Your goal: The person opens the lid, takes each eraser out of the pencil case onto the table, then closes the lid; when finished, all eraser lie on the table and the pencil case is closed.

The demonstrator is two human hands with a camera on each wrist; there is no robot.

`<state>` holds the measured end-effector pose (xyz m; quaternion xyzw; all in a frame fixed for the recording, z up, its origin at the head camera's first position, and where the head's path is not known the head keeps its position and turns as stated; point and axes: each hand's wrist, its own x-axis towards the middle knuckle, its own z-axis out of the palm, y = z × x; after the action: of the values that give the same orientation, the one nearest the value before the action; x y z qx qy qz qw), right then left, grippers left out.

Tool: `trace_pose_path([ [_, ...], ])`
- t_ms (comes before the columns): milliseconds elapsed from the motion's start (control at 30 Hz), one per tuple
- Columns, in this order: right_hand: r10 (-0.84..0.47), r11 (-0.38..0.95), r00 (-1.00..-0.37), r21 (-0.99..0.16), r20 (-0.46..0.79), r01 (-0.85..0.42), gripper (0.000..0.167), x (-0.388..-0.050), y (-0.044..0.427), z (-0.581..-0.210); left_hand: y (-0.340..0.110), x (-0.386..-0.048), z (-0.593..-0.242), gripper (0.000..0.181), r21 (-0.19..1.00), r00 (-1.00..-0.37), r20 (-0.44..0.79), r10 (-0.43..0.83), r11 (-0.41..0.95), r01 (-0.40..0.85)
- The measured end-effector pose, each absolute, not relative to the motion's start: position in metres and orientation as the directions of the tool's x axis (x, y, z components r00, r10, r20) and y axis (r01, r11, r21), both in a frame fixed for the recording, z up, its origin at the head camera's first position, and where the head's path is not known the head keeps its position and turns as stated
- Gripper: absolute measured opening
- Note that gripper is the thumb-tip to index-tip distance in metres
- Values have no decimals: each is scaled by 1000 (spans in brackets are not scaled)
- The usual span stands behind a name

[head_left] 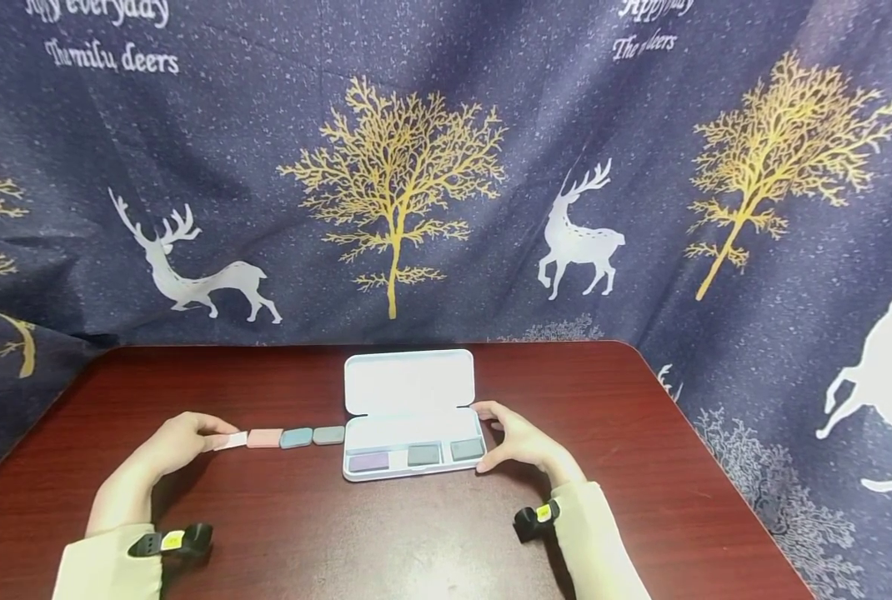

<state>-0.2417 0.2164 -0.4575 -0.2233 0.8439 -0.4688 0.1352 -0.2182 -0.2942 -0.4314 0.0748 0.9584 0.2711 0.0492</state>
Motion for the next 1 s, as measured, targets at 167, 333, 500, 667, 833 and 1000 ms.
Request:
trace_pose_path([
  [167, -486, 475, -873, -848, -30, -235, 90, -241, 216, -458, -293, -220, -436, 15, 496, -980, 8, 199, 850, 177],
  [333, -480, 481, -877, -847, -36, -228, 91, -239, 216, -457, -292, -221, -438, 16, 508, -983, 12, 185, 845, 166],
  [500, -483, 482, -875, -845, -36, -231, 90, -240, 216, -456, -291, -219, -436, 18, 528, -986, 29, 163, 835, 153],
  [667, -488, 481, -872, -844, -33, -237, 90, -241, 216, -457, -289, -217, -435, 21, 534, -987, 46, 156, 831, 156],
  [833, -487, 490, -873, -836, -29, -245, 90, -242, 216, -457, -288, -217, -435, 22, 530, -985, 73, 157, 831, 172],
  [1000, -481, 485, -876, -844, -39, -229, 90, -240, 216, -457, -287, -217, -435, 24, 533, -984, 83, 155, 828, 175],
])
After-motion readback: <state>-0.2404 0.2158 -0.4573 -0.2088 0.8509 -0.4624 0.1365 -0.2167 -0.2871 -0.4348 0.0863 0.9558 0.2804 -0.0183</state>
